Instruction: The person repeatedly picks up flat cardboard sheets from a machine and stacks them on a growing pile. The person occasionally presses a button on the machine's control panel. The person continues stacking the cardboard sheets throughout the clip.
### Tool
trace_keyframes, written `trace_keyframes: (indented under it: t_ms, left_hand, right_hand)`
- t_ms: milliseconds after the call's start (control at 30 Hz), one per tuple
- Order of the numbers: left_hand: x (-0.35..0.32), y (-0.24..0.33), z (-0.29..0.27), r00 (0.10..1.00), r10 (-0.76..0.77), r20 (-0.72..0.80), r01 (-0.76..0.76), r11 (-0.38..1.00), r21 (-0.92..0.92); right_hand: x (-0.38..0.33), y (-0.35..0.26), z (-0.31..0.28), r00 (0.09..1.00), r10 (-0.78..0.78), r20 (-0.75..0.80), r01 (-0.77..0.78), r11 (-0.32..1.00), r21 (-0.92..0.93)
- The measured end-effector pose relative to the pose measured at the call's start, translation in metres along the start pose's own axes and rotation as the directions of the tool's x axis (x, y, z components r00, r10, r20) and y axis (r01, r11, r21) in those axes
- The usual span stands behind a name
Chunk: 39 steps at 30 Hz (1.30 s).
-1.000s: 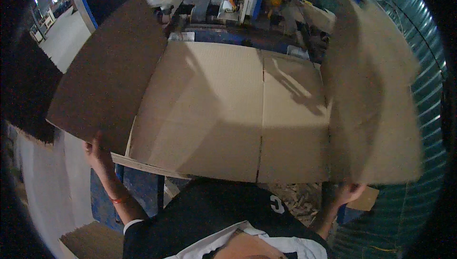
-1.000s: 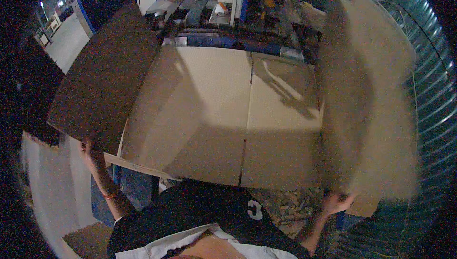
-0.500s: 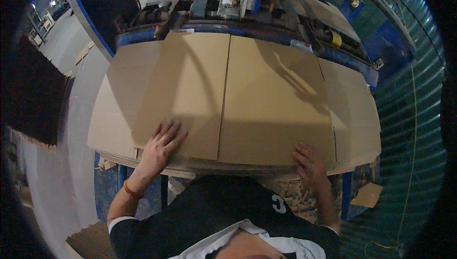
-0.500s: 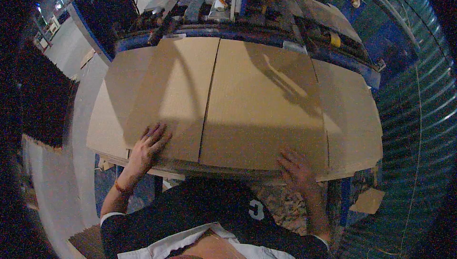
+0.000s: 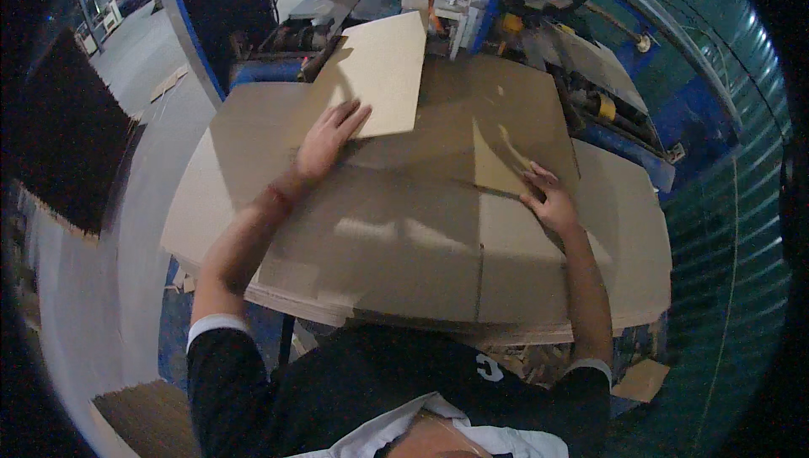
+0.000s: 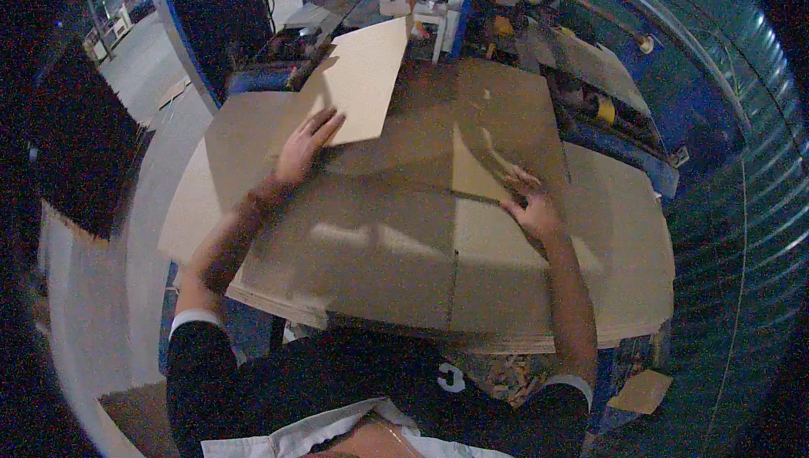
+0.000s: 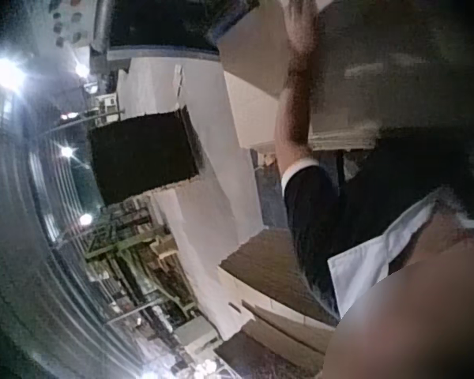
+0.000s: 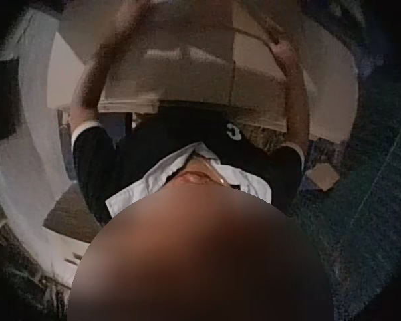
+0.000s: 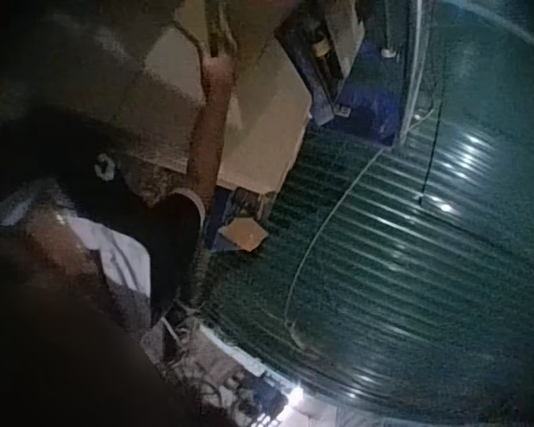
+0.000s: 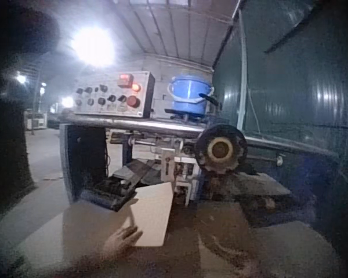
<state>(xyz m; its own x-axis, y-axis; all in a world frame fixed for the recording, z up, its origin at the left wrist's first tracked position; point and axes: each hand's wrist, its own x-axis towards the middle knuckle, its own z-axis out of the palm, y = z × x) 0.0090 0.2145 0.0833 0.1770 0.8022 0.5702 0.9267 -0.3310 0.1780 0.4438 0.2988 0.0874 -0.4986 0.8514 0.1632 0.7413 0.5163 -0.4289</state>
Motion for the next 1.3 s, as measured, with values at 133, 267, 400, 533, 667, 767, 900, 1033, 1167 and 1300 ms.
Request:
trace_keyframes:
  t_ms: [133,267,400,533,667,767,900,1033,1167,1300]
  left_hand:
    - [0.013,-0.009,0.022,0.998,-0.058,-0.001,0.055,0.942,0.331]
    - [0.019,-0.001,0.031,0.941,-0.316,-0.122,0.338,0.849,0.406]
    - [0.016,0.006,0.022,0.883,-0.406,-0.236,0.466,0.821,0.330]
    - [-0.061,-0.007,-0.037,0.732,-0.428,-0.530,0.573,0.808,0.139]
    - [-0.207,-0.033,-0.106,0.182,-0.828,-0.531,0.958,0.270,-0.092]
    - [-0.250,-0.045,-0.097,0.052,-0.748,-0.662,0.973,0.187,-0.136]
    - [-0.227,-0.034,-0.092,0.070,-0.734,-0.675,0.981,0.175,-0.089]
    - [-0.186,-0.005,-0.148,0.145,-0.755,-0.639,0.814,0.458,-0.356]
    - [-0.150,0.000,-0.199,0.263,-0.700,-0.664,0.399,0.706,-0.585]
    - [-0.151,-0.025,-0.201,0.017,-0.765,-0.644,-0.080,0.641,-0.764]
  right_hand:
    - [0.012,0.018,0.022,0.990,-0.034,-0.133,0.000,0.968,-0.252]
    - [0.025,0.006,0.032,0.964,0.066,-0.257,-0.146,0.942,-0.304]
    - [0.029,-0.018,0.018,0.981,0.022,-0.191,-0.082,0.946,-0.315]
    - [-0.046,-0.017,-0.011,0.957,0.178,-0.227,-0.211,0.969,-0.131]
    - [-0.163,0.027,-0.039,0.704,0.417,-0.575,-0.580,0.805,-0.126]
    - [-0.218,0.071,-0.044,0.409,0.670,-0.620,-0.907,0.374,-0.195]
    - [-0.243,0.113,-0.040,0.365,0.755,-0.545,-0.929,0.332,-0.162]
    - [-0.246,0.127,-0.037,0.485,0.560,-0.672,-0.696,0.712,0.092]
    - [-0.230,0.121,-0.041,0.109,0.381,-0.918,-0.372,0.872,0.318]
    - [-0.204,0.105,-0.070,-0.045,0.605,-0.795,-0.137,0.784,0.605]
